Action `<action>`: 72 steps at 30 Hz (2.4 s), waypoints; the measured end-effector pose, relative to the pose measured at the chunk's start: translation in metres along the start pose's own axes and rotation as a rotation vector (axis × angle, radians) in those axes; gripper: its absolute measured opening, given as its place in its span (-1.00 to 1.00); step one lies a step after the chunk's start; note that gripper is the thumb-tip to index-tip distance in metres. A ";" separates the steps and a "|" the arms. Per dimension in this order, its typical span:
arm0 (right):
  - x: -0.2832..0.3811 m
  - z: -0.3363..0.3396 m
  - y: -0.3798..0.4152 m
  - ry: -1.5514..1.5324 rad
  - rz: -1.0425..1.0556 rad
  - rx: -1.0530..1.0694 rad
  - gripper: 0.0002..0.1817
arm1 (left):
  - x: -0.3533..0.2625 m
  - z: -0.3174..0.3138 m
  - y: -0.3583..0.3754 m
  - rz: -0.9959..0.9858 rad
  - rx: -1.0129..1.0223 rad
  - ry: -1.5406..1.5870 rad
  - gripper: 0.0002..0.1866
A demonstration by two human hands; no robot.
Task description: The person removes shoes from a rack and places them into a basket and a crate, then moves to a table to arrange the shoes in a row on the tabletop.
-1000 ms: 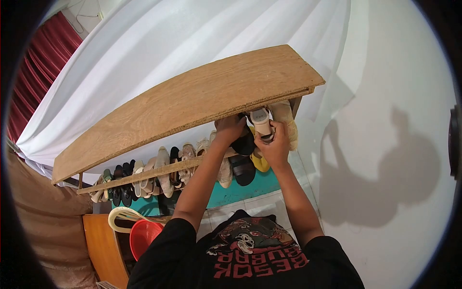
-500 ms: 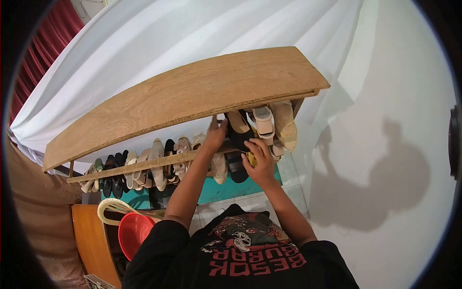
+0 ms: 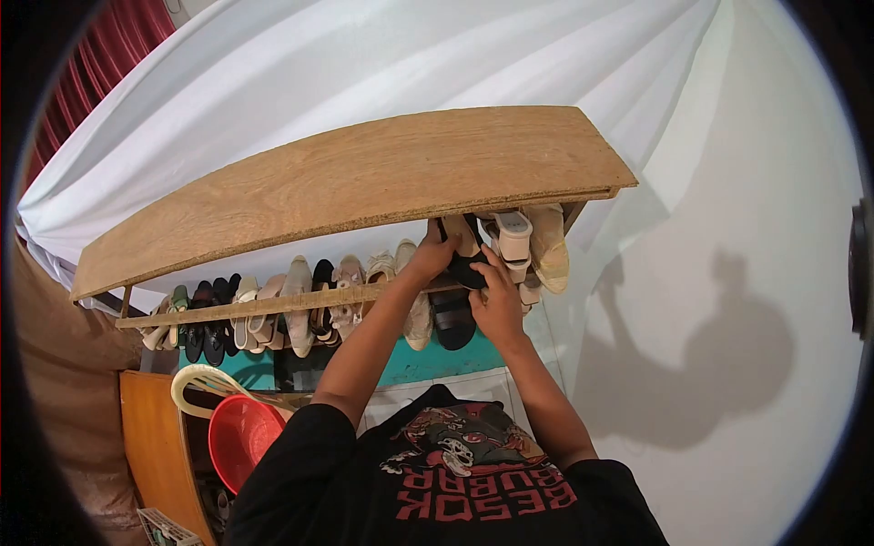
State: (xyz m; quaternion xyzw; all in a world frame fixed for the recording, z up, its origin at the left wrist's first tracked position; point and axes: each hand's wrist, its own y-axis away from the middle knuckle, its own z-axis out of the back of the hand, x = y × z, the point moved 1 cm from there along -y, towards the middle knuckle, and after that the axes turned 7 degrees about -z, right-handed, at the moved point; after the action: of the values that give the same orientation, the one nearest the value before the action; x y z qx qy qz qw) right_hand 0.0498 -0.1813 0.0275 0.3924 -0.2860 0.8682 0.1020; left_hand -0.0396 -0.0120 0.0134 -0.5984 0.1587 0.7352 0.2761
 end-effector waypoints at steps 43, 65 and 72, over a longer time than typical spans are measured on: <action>-0.035 -0.059 0.169 -0.287 0.037 0.807 -0.81 | 0.096 0.009 0.300 -0.035 -0.093 -0.122 -0.84; -0.131 -0.273 0.435 -0.080 -0.387 1.683 -0.72 | 0.342 0.047 0.845 1.005 -0.753 -0.035 -0.60; -0.034 -0.349 0.428 0.191 -0.289 1.685 -0.73 | 0.360 0.068 0.880 0.887 -0.938 0.109 -0.62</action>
State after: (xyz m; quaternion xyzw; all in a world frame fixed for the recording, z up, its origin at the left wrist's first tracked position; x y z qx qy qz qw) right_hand -0.3167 -0.3275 -0.3605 0.2949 0.5164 0.7989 -0.0900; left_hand -0.6652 -0.5979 -0.4049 -0.5696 0.0663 0.7392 -0.3531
